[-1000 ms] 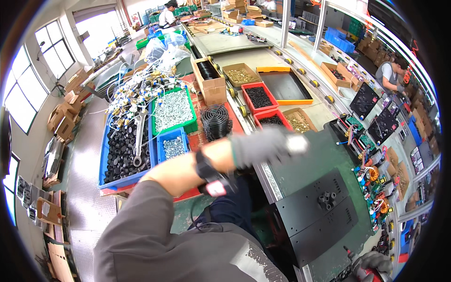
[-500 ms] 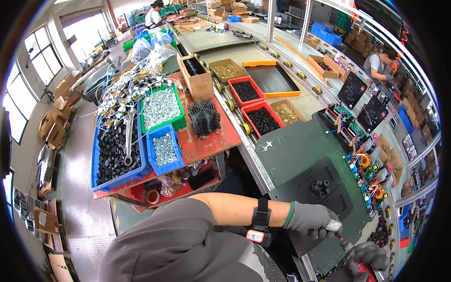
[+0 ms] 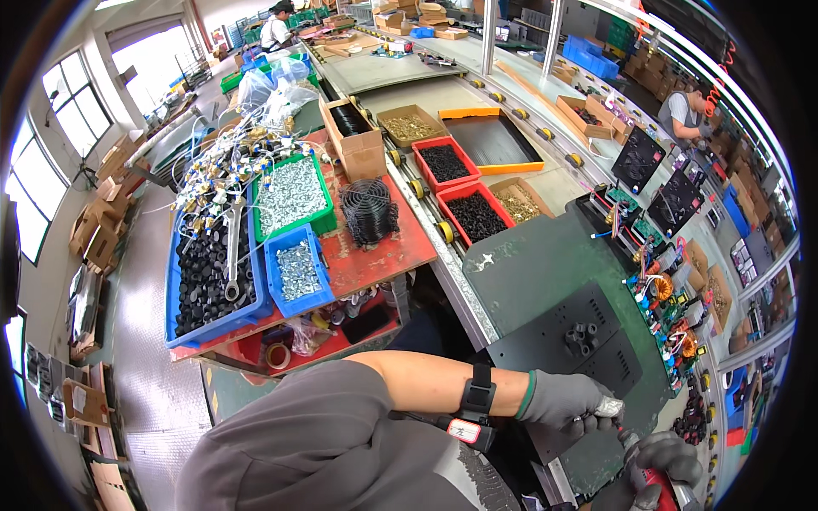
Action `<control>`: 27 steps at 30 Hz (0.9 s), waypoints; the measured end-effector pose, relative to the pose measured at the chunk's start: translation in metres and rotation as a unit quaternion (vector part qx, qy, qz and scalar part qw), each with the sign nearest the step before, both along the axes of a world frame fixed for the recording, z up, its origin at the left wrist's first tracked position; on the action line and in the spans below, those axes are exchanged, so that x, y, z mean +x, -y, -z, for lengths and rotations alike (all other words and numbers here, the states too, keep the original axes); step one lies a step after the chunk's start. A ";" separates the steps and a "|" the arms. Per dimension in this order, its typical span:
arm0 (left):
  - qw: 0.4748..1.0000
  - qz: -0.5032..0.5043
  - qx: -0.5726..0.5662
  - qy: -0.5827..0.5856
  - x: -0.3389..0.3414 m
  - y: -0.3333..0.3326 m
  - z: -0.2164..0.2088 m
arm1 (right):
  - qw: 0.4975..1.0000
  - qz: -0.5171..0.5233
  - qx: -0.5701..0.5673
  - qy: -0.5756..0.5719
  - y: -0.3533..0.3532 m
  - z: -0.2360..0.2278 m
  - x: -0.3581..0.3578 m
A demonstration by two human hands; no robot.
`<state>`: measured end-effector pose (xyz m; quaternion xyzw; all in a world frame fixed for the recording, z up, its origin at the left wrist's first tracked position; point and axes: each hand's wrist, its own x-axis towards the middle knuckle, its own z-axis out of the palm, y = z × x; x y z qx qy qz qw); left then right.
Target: The recorder is assembling components for solar inverters, specifically attaching fans and other internal hardware to the metal casing panels on an assembly line.
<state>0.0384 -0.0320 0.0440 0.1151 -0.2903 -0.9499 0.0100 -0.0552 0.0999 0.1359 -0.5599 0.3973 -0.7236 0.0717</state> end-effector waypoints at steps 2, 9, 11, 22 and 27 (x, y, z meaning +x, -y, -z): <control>1.000 0.007 -0.004 0.006 0.000 0.000 -0.002 | 1.000 -0.005 0.002 -0.008 0.001 0.003 -0.002; 0.999 -0.024 -0.042 0.010 -0.007 -0.006 -0.005 | 0.999 -0.028 0.006 -0.020 0.006 0.012 -0.002; 0.997 -0.057 -0.039 0.031 -0.012 -0.007 -0.002 | 1.000 0.009 0.003 -0.003 0.006 0.013 -0.001; 0.998 -0.054 0.012 0.015 -0.019 0.002 0.011 | 0.999 -0.003 -0.031 -0.021 0.014 0.006 -0.007; 0.997 -0.016 0.053 0.052 -0.017 0.004 0.012 | 0.999 0.012 -0.026 -0.025 0.014 0.007 -0.004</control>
